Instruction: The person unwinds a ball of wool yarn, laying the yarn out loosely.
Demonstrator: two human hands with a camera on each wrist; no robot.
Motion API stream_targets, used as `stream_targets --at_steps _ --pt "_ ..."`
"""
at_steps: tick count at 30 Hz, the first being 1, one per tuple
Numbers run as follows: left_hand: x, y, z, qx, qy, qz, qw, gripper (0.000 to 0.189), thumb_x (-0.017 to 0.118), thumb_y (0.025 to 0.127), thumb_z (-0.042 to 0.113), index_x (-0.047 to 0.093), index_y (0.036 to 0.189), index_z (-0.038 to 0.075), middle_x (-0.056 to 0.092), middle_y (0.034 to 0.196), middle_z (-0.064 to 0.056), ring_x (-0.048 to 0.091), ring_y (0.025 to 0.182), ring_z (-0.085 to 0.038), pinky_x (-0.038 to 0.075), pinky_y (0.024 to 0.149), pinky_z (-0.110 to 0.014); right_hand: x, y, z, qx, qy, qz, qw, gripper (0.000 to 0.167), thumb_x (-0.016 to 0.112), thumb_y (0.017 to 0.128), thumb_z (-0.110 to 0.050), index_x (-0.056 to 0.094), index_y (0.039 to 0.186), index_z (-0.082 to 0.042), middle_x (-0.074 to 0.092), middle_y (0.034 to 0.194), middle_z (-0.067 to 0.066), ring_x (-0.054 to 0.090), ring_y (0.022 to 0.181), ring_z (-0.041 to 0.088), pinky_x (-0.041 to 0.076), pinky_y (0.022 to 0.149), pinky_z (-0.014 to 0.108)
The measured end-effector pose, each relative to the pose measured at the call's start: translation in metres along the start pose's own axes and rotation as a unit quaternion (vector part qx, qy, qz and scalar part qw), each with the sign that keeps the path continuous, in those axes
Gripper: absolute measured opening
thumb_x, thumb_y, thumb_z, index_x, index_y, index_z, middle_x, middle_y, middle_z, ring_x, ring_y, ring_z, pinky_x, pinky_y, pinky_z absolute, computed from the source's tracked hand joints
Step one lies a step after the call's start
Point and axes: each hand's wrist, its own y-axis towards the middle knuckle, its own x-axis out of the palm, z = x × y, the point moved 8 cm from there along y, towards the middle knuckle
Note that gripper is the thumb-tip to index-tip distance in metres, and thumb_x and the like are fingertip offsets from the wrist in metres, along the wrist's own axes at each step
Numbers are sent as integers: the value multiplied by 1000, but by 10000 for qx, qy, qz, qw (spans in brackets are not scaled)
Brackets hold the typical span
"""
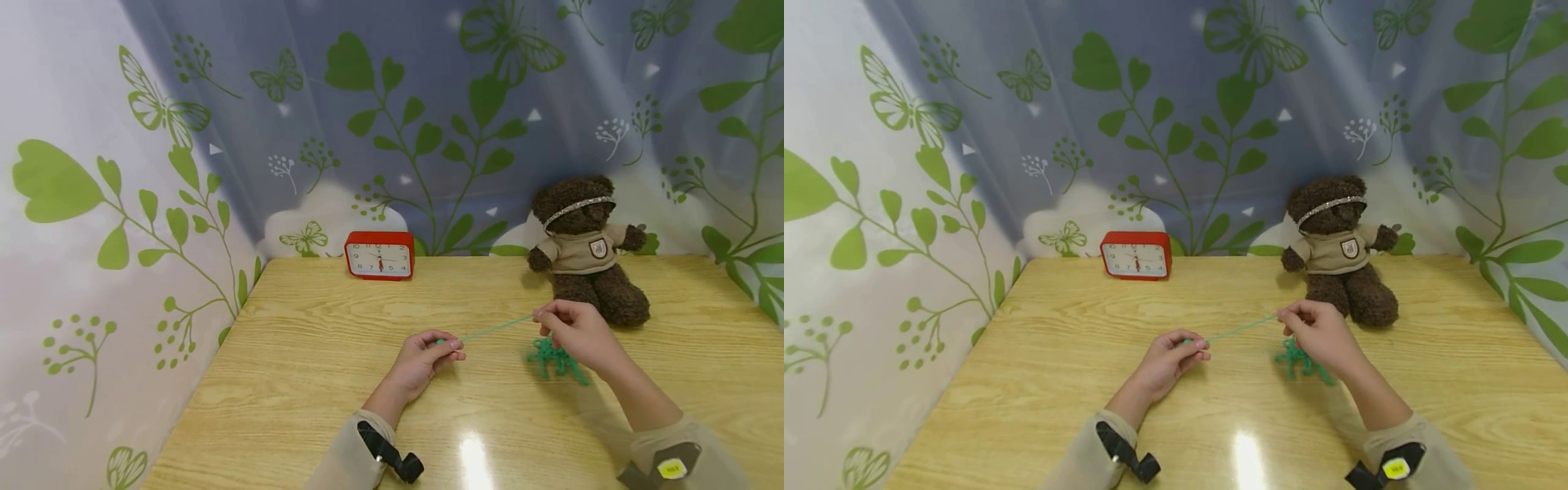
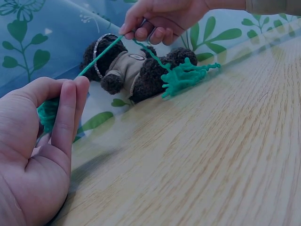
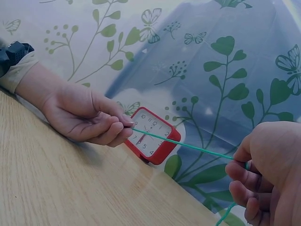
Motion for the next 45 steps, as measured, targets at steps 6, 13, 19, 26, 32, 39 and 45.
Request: stream_targets --at_steps 6,13,19,26,32,39,45 --pt "0 1 1 8 29 15 10000 7 61 97 0 65 101 3 70 93 -4 73 81 -11 60 81 -17 1 1 0 -8 18 -39 10000 41 52 105 -36 64 105 3 63 84 13 57 62 29 51 56 35" --pt "0 1 1 42 28 -13 10000 5 63 96 1 65 101 3 70 93 -4 73 81 -12 60 81 -17 -3 2 4 97 -4 70 9999 40 51 105 -35 65 108 2 64 85 11 59 63 27 53 58 35" --pt "-1 1 1 16 50 10 10000 8 63 96 1 64 104 -1 70 92 -4 73 81 -12 60 81 -17 -9 2 8 320 -25 178 9993 43 48 106 -37 65 112 3 64 85 8 59 65 26 53 59 34" --pt "0 0 2 8 59 43 10000 9 62 97 1 64 105 -1 69 93 -3 73 81 -12 60 81 -17 -14 1 8 490 -68 238 9985 42 47 106 -39 65 107 0 64 87 8 59 66 25 51 59 34" --pt "-1 1 2 77 89 106 9999 7 63 97 3 65 103 0 69 93 -4 73 82 -12 60 82 -18 -19 0 8 499 -86 339 9981 42 46 106 -39 65 102 -1 65 97 12 61 69 27 54 62 34" --pt "-4 0 2 47 49 205 9998 6 63 96 2 66 101 2 69 93 -4 73 83 -12 60 82 -17 -33 -1 16 723 -106 649 9952 47 45 106 -42 65 106 1 66 91 12 62 70 25 56 62 35" --pt "-4 1 2 95 30 192 9998 6 64 95 2 66 101 3 70 92 -3 73 82 -11 60 81 -17 -47 -4 21 1004 -125 992 9899 53 44 105 -43 64 115 4 65 90 7 62 71 20 57 62 33"
